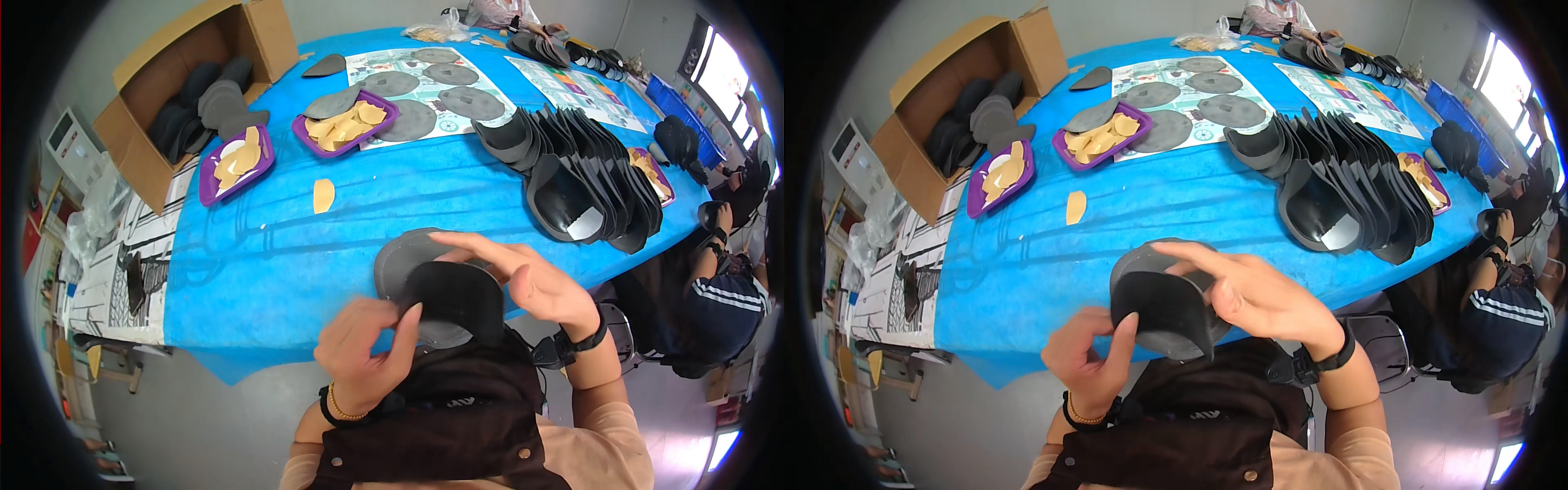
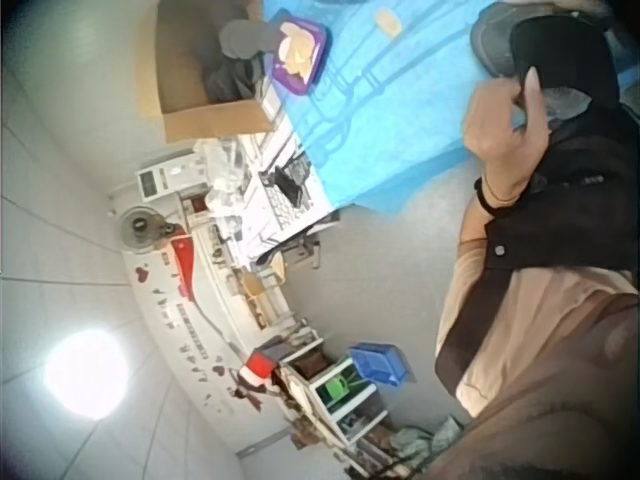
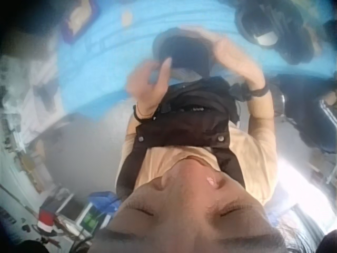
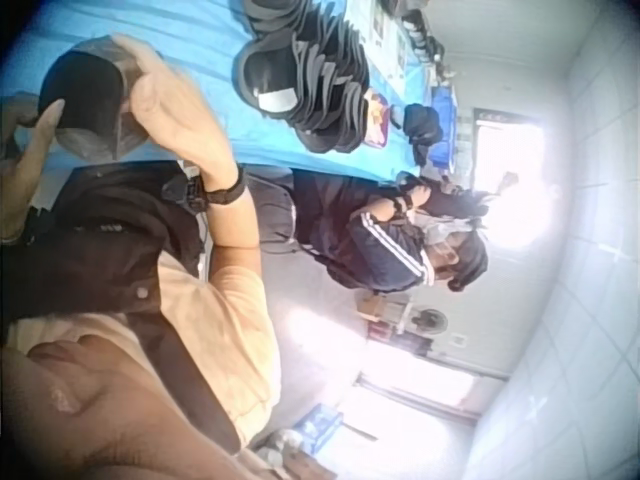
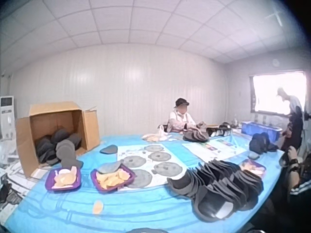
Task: Manually align and press together black shoe components on a workstation.
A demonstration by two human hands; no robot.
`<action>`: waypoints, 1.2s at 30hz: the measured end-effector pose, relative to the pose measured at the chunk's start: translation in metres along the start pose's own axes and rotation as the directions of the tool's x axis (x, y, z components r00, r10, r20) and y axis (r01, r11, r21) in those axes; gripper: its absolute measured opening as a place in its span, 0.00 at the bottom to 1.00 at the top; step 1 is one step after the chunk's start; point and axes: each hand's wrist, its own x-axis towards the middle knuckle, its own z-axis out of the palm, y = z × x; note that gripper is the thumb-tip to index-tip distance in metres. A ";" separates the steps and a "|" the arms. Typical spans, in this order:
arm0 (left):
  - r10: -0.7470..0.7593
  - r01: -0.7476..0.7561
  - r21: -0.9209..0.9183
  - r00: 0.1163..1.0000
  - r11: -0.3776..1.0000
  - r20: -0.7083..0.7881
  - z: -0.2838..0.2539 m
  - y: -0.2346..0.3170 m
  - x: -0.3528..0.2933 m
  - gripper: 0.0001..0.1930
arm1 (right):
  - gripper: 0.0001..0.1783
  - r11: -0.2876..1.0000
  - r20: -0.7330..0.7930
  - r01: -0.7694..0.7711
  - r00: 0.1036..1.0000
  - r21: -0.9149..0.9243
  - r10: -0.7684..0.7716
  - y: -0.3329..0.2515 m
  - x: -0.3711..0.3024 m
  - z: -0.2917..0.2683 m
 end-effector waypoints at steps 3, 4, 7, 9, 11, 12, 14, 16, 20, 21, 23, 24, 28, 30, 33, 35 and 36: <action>-0.261 0.261 0.034 0.965 0.965 0.014 -0.014 0.000 -0.014 0.12 | 0.44 0.984 -0.342 -0.009 0.938 -0.180 -0.054 0.007 -0.017 0.002; -0.334 0.333 0.049 0.942 0.942 0.016 -0.016 -0.001 -0.016 0.13 | 0.30 0.972 -0.480 0.056 0.862 -0.228 -0.162 0.013 -0.019 0.008; -0.504 0.498 -0.095 0.862 0.862 -0.054 -0.015 -0.010 -0.016 0.13 | 0.15 0.822 -0.559 -0.089 0.774 -0.563 -0.298 0.037 -0.034 0.014; -0.522 0.517 -0.090 0.852 0.851 -0.041 -0.016 -0.016 -0.011 0.13 | 0.05 0.814 -0.593 -0.151 0.760 -0.561 -0.267 0.050 -0.037 0.017; -0.480 0.480 -0.057 0.877 0.876 0.008 -0.014 -0.014 0.002 0.13 | 0.07 0.785 -0.623 -0.213 0.737 -0.582 -0.263 0.059 -0.035 0.020; -0.482 0.482 -0.055 0.876 0.874 0.006 -0.012 -0.014 0.007 0.13 | 0.08 0.803 -0.655 -0.243 0.721 -0.543 -0.225 0.060 -0.033 0.022; -0.429 0.430 0.017 0.897 0.903 0.103 -0.005 -0.012 0.015 0.13 | 0.09 0.795 -0.631 -0.217 0.735 -0.567 -0.250 0.061 -0.027 0.020; -0.413 0.412 0.043 0.900 0.910 0.136 0.003 -0.007 0.025 0.13 | 0.11 0.786 -0.605 -0.188 0.748 -0.589 -0.275 0.061 -0.022 0.019; -0.373 0.365 0.082 0.912 0.928 0.168 0.020 -0.008 0.033 0.14 | 0.14 0.837 -0.589 -0.206 0.791 -0.508 -0.163 0.064 -0.022 0.018; -0.346 0.333 0.100 0.924 0.938 0.165 0.022 -0.009 0.035 0.14 | 0.15 0.839 -0.587 -0.214 0.796 -0.500 -0.147 0.064 -0.022 0.017; -0.302 0.288 0.101 0.937 0.952 0.174 0.025 -0.012 0.039 0.14 | 0.14 0.842 -0.579 -0.211 0.803 -0.497 -0.140 0.064 -0.023 0.016; -0.255 0.240 0.100 0.950 0.966 0.180 0.026 -0.014 0.042 0.14 | 0.14 0.844 -0.569 -0.205 0.811 -0.495 -0.137 0.064 -0.023 0.014; -0.240 0.215 0.118 0.930 0.969 0.279 0.026 -0.014 0.053 0.16 | 0.13 0.835 -0.568 -0.217 0.812 -0.506 -0.133 0.065 -0.024 0.011; -0.247 0.211 0.141 0.910 0.967 0.332 0.025 -0.013 0.057 0.16 | 0.14 0.817 -0.536 -0.198 0.830 -0.541 -0.154 0.064 -0.024 0.010; -0.257 0.210 0.163 0.896 0.964 0.362 0.024 -0.009 0.059 0.16 | 0.14 0.818 -0.527 -0.186 0.834 -0.545 -0.162 0.066 -0.024 0.010; -0.277 0.227 0.173 0.885 0.958 0.373 0.024 -0.009 0.057 0.16 | 0.14 0.821 -0.524 -0.180 0.836 -0.541 -0.162 0.063 -0.023 0.010; -0.294 0.243 0.179 0.878 0.953 0.377 0.024 -0.010 0.056 0.16 | 0.14 0.821 -0.516 -0.170 0.840 -0.544 -0.168 0.062 -0.022 0.009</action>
